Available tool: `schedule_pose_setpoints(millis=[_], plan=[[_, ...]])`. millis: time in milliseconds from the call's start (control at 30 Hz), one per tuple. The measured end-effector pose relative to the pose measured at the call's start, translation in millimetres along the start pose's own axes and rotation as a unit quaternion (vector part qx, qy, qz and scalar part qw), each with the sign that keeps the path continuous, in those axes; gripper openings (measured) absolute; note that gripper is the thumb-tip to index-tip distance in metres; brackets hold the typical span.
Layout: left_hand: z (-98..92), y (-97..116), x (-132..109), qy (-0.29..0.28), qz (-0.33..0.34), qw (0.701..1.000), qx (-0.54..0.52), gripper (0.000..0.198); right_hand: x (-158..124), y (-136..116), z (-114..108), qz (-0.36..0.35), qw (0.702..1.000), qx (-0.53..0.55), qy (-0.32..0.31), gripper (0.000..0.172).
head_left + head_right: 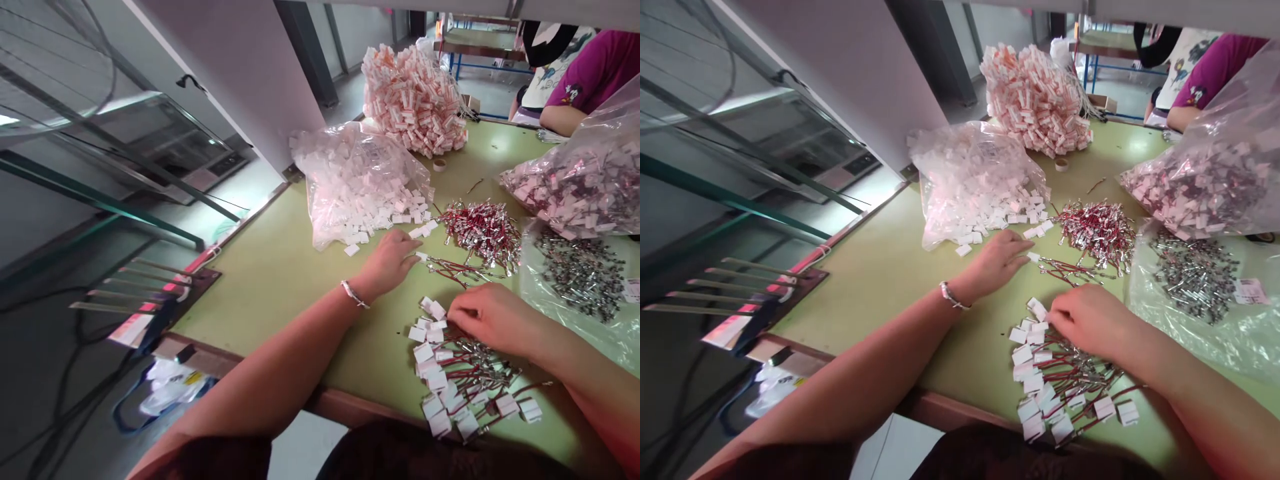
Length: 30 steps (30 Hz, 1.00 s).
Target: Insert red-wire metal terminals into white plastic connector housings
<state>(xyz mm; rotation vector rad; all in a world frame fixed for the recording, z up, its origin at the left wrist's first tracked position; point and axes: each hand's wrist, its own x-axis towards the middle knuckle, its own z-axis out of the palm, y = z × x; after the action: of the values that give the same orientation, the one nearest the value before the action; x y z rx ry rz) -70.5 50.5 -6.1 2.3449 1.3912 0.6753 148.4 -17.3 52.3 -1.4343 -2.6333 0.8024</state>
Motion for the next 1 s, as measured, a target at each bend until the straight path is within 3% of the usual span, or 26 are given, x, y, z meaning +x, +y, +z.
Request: schedule_pose_setpoints(millis=[133,267,367,467,567,667,767,900,1000], plan=[[11.5,-4.1,3.8,-0.042,0.01,0.998,0.035,0.025,15.1,21.8,2.5,0.082,0.994,-0.01,0.071,0.025],[12.8,-2.4,3.9,-0.023,-0.013,1.0,-0.008,0.02,30.7,33.7,20.3,0.104,0.978,-0.115,0.141,0.017],[12.9,-3.6,2.3,0.002,-0.062,0.996,-0.062,0.02,35.5,31.7,31.9,0.091,0.97,-0.175,0.144,0.015],[12.8,-5.3,0.8,0.03,-0.095,0.987,-0.128,0.03,35.4,33.4,33.9,0.074,0.976,-0.141,0.149,0.015],[8.4,-5.7,-0.6,0.052,-0.112,0.973,-0.194,0.028,34.1,40.3,29.2,0.036,0.98,-0.034,0.192,0.014],[0.7,-3.0,-2.6,0.053,-0.173,0.941,-0.287,0.023,32.7,43.3,23.4,0.051,0.97,0.069,0.227,0.013],[-4.8,4.5,-5.1,0.033,-0.224,0.896,-0.381,0.026,31.4,39.8,20.0,0.08,0.963,0.155,0.204,0.014],[-5.5,20.0,-8.1,-0.013,-0.236,0.849,-0.472,0.033,29.0,33.0,17.9,0.084,0.947,0.252,0.179,0.01],[-2.7,28.8,-9.8,-0.032,-0.242,0.814,-0.527,0.039,26.5,29.2,15.8,0.075,0.948,0.247,0.185,0.014]])
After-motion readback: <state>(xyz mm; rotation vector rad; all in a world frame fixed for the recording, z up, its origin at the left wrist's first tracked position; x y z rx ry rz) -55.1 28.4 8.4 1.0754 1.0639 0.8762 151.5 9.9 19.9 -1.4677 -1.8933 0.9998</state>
